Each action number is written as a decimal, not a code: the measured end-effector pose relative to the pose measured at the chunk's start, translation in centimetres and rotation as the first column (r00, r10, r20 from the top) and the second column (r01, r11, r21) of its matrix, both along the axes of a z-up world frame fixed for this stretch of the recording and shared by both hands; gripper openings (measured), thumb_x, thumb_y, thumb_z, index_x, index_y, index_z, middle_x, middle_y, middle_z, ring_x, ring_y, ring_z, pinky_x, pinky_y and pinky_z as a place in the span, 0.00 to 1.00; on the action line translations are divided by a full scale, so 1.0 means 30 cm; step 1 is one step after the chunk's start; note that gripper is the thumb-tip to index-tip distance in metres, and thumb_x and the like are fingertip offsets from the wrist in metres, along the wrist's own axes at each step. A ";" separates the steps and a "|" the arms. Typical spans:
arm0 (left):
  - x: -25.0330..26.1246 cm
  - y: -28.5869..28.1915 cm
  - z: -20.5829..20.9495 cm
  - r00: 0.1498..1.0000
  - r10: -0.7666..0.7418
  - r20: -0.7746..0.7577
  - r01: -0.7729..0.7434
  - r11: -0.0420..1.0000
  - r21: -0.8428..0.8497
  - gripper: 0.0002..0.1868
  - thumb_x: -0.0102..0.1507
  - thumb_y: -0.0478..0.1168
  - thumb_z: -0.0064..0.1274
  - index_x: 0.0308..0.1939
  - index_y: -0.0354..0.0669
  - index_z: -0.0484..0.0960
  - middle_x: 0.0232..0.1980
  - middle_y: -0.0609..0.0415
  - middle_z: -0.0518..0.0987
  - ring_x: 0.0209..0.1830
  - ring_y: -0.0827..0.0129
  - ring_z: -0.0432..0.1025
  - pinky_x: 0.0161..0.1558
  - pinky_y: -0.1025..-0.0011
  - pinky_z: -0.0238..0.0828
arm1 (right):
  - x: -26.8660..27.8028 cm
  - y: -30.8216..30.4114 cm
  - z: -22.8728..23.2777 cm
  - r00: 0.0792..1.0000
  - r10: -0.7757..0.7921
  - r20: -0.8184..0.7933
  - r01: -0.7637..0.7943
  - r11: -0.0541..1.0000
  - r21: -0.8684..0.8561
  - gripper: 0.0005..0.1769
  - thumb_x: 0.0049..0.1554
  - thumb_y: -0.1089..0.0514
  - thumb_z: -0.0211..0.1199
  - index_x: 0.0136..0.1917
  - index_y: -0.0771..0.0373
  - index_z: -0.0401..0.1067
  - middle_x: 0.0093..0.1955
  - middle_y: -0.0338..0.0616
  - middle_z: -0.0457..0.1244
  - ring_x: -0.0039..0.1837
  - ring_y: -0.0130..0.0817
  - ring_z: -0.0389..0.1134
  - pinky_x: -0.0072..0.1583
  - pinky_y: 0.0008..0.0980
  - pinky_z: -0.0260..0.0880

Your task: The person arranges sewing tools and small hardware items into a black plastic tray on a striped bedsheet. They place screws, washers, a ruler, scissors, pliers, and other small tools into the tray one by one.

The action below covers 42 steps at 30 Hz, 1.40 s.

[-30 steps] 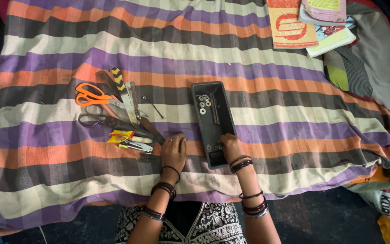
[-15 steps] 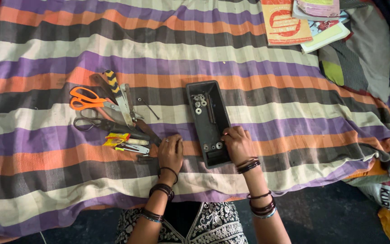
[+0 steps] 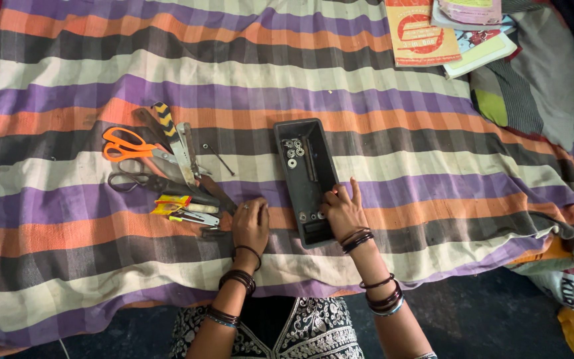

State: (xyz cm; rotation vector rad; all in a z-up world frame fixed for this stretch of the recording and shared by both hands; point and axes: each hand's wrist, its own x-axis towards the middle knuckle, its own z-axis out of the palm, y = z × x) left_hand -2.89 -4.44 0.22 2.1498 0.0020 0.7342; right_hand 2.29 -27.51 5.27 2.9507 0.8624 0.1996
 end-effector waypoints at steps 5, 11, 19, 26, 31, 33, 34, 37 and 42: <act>0.004 -0.001 -0.010 1.000 0.005 -0.020 -0.005 1.000 0.013 0.03 0.65 0.32 0.55 0.43 0.37 0.79 0.42 0.46 0.83 0.43 0.51 0.77 0.44 0.57 0.73 | 0.004 -0.017 -0.001 0.999 -0.005 -0.034 0.007 0.999 0.044 0.10 0.50 0.61 0.61 0.43 0.53 0.81 0.54 0.34 0.67 0.72 0.40 0.57 0.79 0.64 0.40; 0.004 0.002 -0.012 1.000 0.002 -0.002 -0.002 1.000 0.011 0.03 0.65 0.32 0.55 0.42 0.36 0.79 0.42 0.46 0.83 0.43 0.51 0.77 0.45 0.57 0.73 | 0.012 -0.013 -0.003 0.995 0.010 -0.095 -0.008 1.000 0.015 0.14 0.50 0.62 0.60 0.47 0.51 0.82 0.52 0.33 0.67 0.68 0.37 0.59 0.80 0.63 0.39; 0.004 0.001 -0.004 1.000 0.000 -0.022 0.000 1.000 0.000 0.03 0.65 0.32 0.55 0.42 0.37 0.79 0.41 0.47 0.83 0.41 0.51 0.76 0.44 0.56 0.72 | 0.018 -0.012 -0.019 0.998 0.024 -0.061 -0.022 0.999 0.027 0.15 0.51 0.63 0.59 0.47 0.51 0.81 0.51 0.33 0.68 0.69 0.37 0.59 0.80 0.59 0.40; 0.004 0.002 -0.014 1.000 0.000 0.011 0.000 1.000 -0.006 0.03 0.64 0.32 0.54 0.42 0.38 0.78 0.41 0.46 0.82 0.42 0.50 0.76 0.45 0.56 0.72 | 0.023 -0.006 -0.023 0.992 -0.017 -0.128 0.010 0.999 -0.049 0.15 0.50 0.64 0.59 0.47 0.52 0.81 0.49 0.36 0.68 0.70 0.38 0.58 0.79 0.58 0.40; 0.007 0.001 -0.023 1.000 0.000 0.002 0.000 1.000 -0.016 0.03 0.64 0.32 0.54 0.42 0.38 0.78 0.41 0.46 0.82 0.42 0.49 0.76 0.46 0.55 0.72 | 0.028 0.003 -0.028 0.992 -0.021 -0.125 0.012 0.997 -0.073 0.14 0.49 0.64 0.60 0.47 0.55 0.80 0.51 0.38 0.68 0.71 0.38 0.58 0.79 0.60 0.39; 0.005 0.001 -0.028 1.000 -0.001 0.008 0.001 1.000 -0.012 0.03 0.65 0.32 0.54 0.42 0.38 0.78 0.41 0.46 0.82 0.42 0.48 0.75 0.48 0.54 0.71 | 0.029 0.005 -0.030 0.990 -0.025 -0.136 0.017 0.998 -0.059 0.15 0.48 0.65 0.60 0.48 0.55 0.80 0.51 0.38 0.68 0.71 0.39 0.58 0.79 0.61 0.39; 0.006 0.000 -0.030 1.000 0.001 0.002 -0.001 1.000 -0.007 0.03 0.65 0.33 0.54 0.42 0.38 0.78 0.41 0.46 0.82 0.42 0.48 0.75 0.48 0.54 0.72 | 0.029 0.005 -0.031 0.989 -0.032 -0.145 0.024 0.998 -0.053 0.15 0.49 0.65 0.60 0.48 0.55 0.80 0.51 0.38 0.68 0.71 0.39 0.58 0.79 0.61 0.39; 0.007 0.000 -0.034 1.000 0.007 -0.001 -0.007 1.000 0.000 0.04 0.65 0.33 0.54 0.43 0.38 0.79 0.41 0.46 0.82 0.42 0.48 0.76 0.49 0.53 0.72 | 0.025 0.000 -0.036 0.992 -0.025 -0.123 0.022 0.999 -0.026 0.15 0.48 0.66 0.59 0.48 0.55 0.79 0.51 0.39 0.68 0.70 0.39 0.58 0.79 0.60 0.40; 0.007 -0.001 -0.025 1.000 0.007 0.010 -0.007 1.000 -0.013 0.03 0.65 0.33 0.54 0.42 0.38 0.79 0.41 0.45 0.82 0.43 0.48 0.76 0.47 0.54 0.72 | 0.018 -0.002 -0.046 0.993 -0.034 -0.109 0.033 0.999 -0.008 0.15 0.47 0.66 0.60 0.47 0.55 0.79 0.51 0.38 0.68 0.71 0.38 0.59 0.79 0.58 0.41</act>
